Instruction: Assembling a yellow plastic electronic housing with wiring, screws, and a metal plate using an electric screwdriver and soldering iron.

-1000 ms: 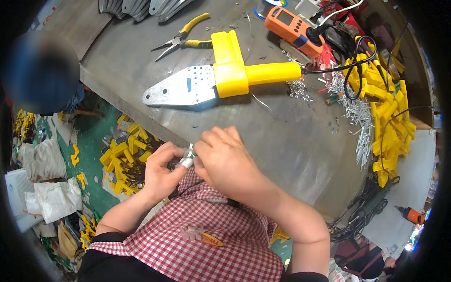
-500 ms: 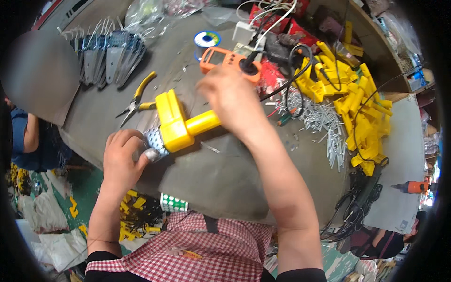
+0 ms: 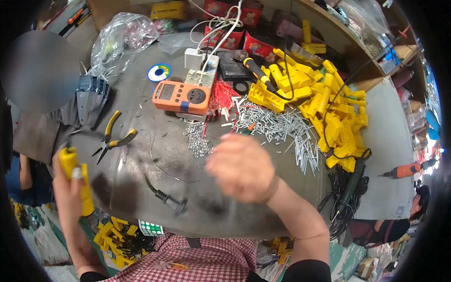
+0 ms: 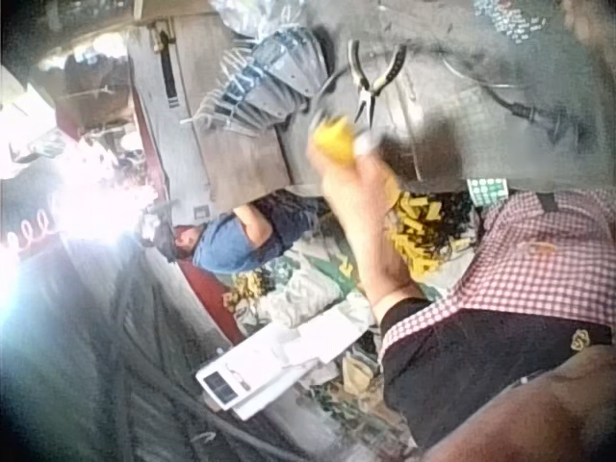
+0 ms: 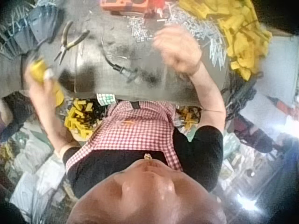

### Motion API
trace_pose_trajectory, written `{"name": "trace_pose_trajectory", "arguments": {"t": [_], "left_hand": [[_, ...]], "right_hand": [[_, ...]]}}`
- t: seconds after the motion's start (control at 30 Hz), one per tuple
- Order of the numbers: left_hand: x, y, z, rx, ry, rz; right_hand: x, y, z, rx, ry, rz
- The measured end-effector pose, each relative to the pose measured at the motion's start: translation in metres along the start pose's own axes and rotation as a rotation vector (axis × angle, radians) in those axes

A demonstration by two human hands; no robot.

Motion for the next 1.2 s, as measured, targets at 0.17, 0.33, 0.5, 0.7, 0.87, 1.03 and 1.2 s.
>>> {"name": "trace_pose_trajectory", "arguments": {"t": [0.17,0.33,0.5,0.7,0.87,1.03,1.2], "left_hand": [[-0.037,-0.111,-0.116,-0.285,0.186,-0.119],[-0.085,-0.277,-0.189,0.111,0.343,-0.43],[-0.197,-0.315,-0.207,0.9,0.444,-0.106],[-0.294,-0.428,-0.136,1.124,-0.289,-0.648],[-0.227,-0.414,-0.077,0.643,-0.11,-0.523],[-0.008,-0.165,-0.038,0.113,0.694,0.289],[0.114,-0.069,0.047,0.081,0.428,0.38]], "right_hand": [[-0.042,0.197,0.029,-0.602,-0.172,0.417],[-0.037,0.282,0.019,-0.86,-0.631,0.283],[-0.044,0.27,0.011,-0.892,-0.494,0.241],[-0.057,0.219,-0.012,-0.685,-0.297,0.218],[-0.072,0.058,-0.027,-0.645,-0.162,0.217],[-0.102,-0.036,0.039,-0.222,-0.353,0.517],[-0.097,-0.065,-0.009,-0.238,-0.248,0.51]]}}
Point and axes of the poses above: each hand's wrist, its own x-axis towards the middle knuckle, its own z-axis out of the palm, y = z × x, the point moved 5 cm from there along x, towards the middle knuckle, and after that the axes turned 14 degrees about y, right-handed, at the moved point
